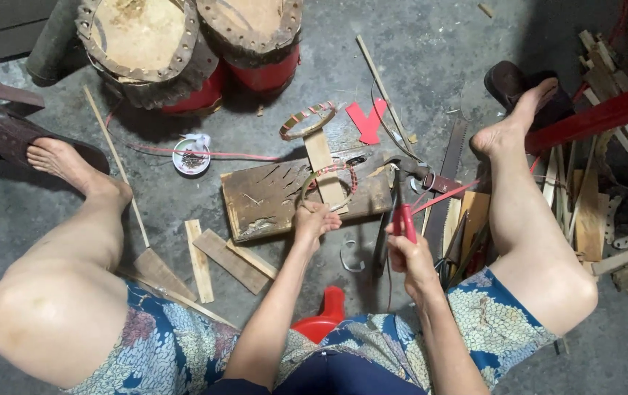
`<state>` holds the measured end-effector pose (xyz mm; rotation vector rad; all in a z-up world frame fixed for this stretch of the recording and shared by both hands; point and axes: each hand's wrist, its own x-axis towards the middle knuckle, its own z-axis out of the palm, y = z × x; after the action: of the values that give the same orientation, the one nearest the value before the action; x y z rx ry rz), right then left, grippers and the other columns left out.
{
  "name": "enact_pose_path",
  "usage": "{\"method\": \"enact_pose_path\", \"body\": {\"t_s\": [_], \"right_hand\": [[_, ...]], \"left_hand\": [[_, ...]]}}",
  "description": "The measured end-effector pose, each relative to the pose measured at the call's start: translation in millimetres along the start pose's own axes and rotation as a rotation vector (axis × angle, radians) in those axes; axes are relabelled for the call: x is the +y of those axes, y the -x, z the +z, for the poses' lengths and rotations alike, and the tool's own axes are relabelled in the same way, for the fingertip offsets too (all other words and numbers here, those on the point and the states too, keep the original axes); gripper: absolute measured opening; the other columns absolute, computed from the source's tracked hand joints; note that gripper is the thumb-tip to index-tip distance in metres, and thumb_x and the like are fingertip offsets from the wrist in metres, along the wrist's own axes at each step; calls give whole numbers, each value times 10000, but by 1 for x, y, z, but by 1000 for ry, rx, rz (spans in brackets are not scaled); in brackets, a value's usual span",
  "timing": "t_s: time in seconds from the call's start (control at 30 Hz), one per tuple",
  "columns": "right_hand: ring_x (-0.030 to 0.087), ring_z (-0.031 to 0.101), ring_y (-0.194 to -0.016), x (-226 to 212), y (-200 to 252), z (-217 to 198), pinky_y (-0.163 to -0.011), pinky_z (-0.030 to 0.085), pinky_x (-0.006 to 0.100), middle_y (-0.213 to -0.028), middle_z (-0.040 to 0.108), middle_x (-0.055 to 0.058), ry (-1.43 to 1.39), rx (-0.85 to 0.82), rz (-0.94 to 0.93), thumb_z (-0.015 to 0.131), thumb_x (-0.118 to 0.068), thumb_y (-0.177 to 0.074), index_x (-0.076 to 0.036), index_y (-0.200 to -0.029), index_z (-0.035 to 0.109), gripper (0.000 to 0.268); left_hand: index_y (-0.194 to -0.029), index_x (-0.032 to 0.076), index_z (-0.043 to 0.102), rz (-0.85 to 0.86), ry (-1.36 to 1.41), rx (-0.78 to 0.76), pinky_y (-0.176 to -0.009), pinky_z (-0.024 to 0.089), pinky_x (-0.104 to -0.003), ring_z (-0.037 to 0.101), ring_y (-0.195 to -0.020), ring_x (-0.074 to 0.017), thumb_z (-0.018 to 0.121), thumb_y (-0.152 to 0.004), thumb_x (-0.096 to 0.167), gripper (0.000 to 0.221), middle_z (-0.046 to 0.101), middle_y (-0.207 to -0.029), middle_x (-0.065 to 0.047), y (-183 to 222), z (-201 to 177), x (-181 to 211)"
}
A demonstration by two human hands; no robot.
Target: The person is shaping a bamboo ring and securing it to a wooden frame using pliers and cutters.
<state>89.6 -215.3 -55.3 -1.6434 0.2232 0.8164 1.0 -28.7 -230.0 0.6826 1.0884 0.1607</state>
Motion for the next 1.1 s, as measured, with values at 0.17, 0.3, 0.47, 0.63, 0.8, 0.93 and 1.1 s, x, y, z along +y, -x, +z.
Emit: {"method": "enact_pose_path", "body": {"t_s": [0.17, 0.3, 0.47, 0.63, 0.8, 0.93, 1.1], "right_hand": [[80, 385, -485, -3, 7, 10, -379, 302, 194, -697, 459, 34, -256, -417, 214, 675, -169, -775, -17, -1105, 600, 370], [94, 357, -474, -9, 11, 12, -371, 297, 209, -684, 417, 56, -266, -537, 217, 653, -170, -789, 2, -1122, 584, 381], [94, 388, -400, 3, 9, 20, -356, 298, 233, -620, 460, 40, -40, -455, 8, 691, -158, -727, 22, -1059, 646, 380], [138, 439, -386, -16, 16, 34, -345, 309, 252, -583, 518, 89, 167, -437, -126, 711, -189, -704, -10, -996, 712, 343], [153, 471, -390, -10, 10, 40, -328, 326, 256, -587, 544, 96, 264, -447, -168, 722, -225, -701, -47, -985, 755, 337], [192, 597, -740, -31, 26, 55, -620, 473, 308, -954, 637, 109, 266, -473, -20, 673, -166, -770, -77, -1243, 640, 483], [302, 661, -1198, -13, 30, 69, -975, 534, 379, -1434, 597, 198, 584, -446, -361, 553, 14, -732, -122, -1559, 374, 856]], "left_hand": [[-1081, -107, 558, 69, -114, 166, -466, 636, -348, 728, -534, -311, 711, -958, 220, 381, 684, -737, -332, 4, -4, 2], [-1007, -99, 581, 64, -198, 179, -452, 631, -350, 721, -519, -309, 742, -939, 306, 441, 677, -724, -336, 8, -19, 9], [-824, 74, 712, 573, -765, 399, -514, 427, -436, 531, -517, -275, 730, -958, 356, 313, 614, -563, -170, 64, -10, 73], [-1211, 77, 673, 1014, -661, 93, -644, 639, -379, 760, -760, -304, 718, -945, 99, 270, 734, -955, -186, 136, 41, 147], [-1071, 142, 759, 1133, -782, 86, -656, 617, -297, 738, -762, -192, 724, -932, 82, 156, 720, -856, -22, 148, 41, 153], [-885, 83, 728, 1170, -740, 111, -537, 460, -278, 567, -606, -156, 722, -866, 2, 84, 681, -746, -30, 160, 46, 160], [-726, 4, 601, 1040, -614, 228, -453, 370, -239, 448, -513, -92, 652, -811, -85, 133, 601, -685, -21, 168, 50, 156]]}}
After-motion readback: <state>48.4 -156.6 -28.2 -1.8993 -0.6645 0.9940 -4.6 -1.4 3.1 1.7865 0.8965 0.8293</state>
